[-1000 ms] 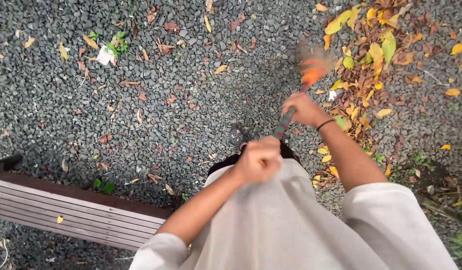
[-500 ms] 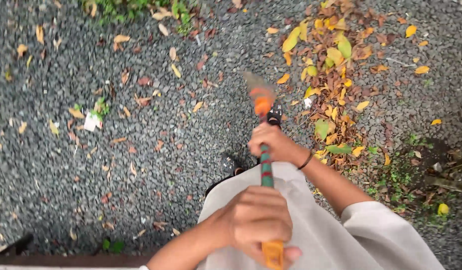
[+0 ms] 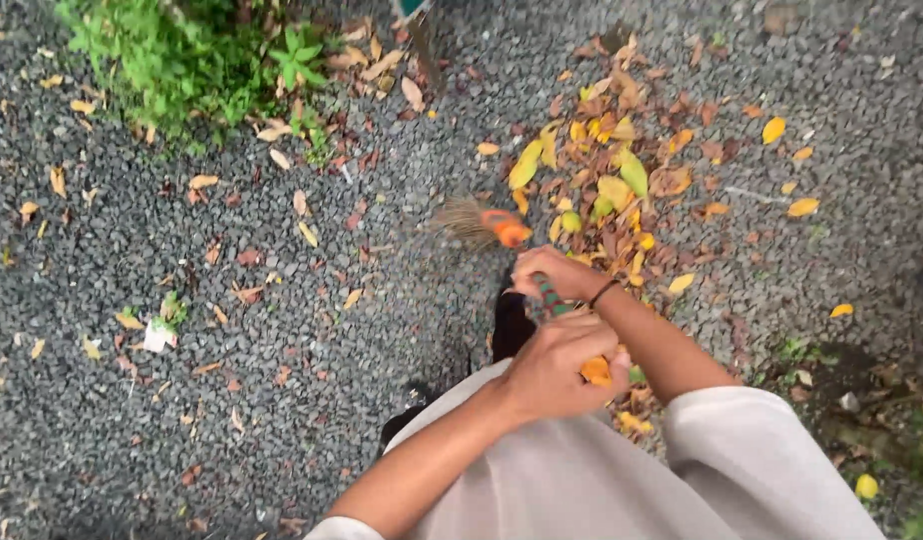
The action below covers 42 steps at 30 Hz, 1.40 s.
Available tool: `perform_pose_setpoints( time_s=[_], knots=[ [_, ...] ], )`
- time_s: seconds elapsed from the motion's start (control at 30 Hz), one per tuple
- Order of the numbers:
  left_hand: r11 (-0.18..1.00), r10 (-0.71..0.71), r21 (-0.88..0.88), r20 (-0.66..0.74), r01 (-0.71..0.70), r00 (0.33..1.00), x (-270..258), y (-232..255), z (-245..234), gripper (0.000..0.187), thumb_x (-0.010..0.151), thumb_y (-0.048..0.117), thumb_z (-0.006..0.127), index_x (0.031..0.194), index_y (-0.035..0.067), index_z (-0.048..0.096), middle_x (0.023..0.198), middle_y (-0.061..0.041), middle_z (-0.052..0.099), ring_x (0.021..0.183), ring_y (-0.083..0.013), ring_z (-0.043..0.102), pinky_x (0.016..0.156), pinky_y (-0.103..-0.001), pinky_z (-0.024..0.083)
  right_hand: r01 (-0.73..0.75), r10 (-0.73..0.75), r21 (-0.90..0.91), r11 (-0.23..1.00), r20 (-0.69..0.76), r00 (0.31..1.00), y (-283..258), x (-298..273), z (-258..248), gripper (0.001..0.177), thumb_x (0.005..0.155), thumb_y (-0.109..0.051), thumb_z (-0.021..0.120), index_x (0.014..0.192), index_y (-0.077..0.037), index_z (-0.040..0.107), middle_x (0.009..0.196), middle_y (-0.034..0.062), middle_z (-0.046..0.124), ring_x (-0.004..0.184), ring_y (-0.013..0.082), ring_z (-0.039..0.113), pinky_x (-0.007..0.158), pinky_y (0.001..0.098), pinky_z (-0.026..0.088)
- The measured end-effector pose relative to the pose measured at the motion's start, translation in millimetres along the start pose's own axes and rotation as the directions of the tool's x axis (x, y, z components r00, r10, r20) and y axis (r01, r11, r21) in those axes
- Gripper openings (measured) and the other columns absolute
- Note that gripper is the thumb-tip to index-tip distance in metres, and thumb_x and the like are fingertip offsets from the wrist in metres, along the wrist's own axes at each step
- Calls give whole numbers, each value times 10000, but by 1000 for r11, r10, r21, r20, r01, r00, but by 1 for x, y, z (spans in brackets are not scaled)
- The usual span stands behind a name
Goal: Sweeping fallen leaves on a gravel surface using a broom to gather them into piles.
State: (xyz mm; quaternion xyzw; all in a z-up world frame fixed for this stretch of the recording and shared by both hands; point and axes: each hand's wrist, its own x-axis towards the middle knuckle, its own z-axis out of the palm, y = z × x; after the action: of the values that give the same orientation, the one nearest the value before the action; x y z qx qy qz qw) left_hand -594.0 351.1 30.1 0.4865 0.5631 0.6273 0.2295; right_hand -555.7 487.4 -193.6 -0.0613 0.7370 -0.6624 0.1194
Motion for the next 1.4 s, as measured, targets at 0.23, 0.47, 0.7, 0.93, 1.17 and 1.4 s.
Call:
perform_pose_setpoints(
  time_s=[0.23,0.47,0.7,0.93,1.17,1.4],
  knots=[
    [993,92,-73,20,-90,996,89,-65,58,269,936,166,560,690,151,453,573,6,434,555,-195,484,630,-347,478,-68,24,-343,937,-131,991,23,-55,-192,259,687,72,728,565,-42,530,556,79,564,612,309,538,742,434,477],
    [965,225,-137,-10,-225,974,129,-67,65,318,965,113,539,658,114,457,588,-35,478,561,-234,523,725,-431,556,-195,-89,-648,736,-378,921,23,-108,-265,365,908,-128,722,606,-115,517,601,41,540,649,271,534,749,410,465],
    [934,329,-244,293,-262,898,66,19,44,311,927,167,602,636,181,494,615,22,502,540,-159,499,567,-362,476,22,-177,-373,928,-387,905,-87,-75,-140,378,872,-184,721,545,-230,536,550,-99,493,594,142,488,764,288,445],
    [984,162,-109,187,-144,969,123,27,17,344,959,31,562,675,75,372,609,-46,319,501,-229,314,502,-376,274,101,-121,-105,989,-204,971,-61,-16,-71,417,799,41,590,564,-168,317,530,-50,300,512,103,293,746,297,434],
    [968,244,-112,213,-225,946,146,-54,9,353,1008,41,455,690,55,301,634,-76,292,533,-258,288,540,-418,228,-232,147,-352,907,-251,957,11,-8,-188,451,961,-137,620,535,-182,478,514,-90,476,477,26,519,657,137,530],
    [846,528,-380,496,-375,689,177,-56,-60,348,983,76,515,670,112,370,630,-13,311,537,-223,321,552,-368,281,-353,-160,-525,775,-702,694,-32,4,-192,429,925,-96,585,556,-178,381,549,-44,381,631,164,338,806,338,343]
  ],
)
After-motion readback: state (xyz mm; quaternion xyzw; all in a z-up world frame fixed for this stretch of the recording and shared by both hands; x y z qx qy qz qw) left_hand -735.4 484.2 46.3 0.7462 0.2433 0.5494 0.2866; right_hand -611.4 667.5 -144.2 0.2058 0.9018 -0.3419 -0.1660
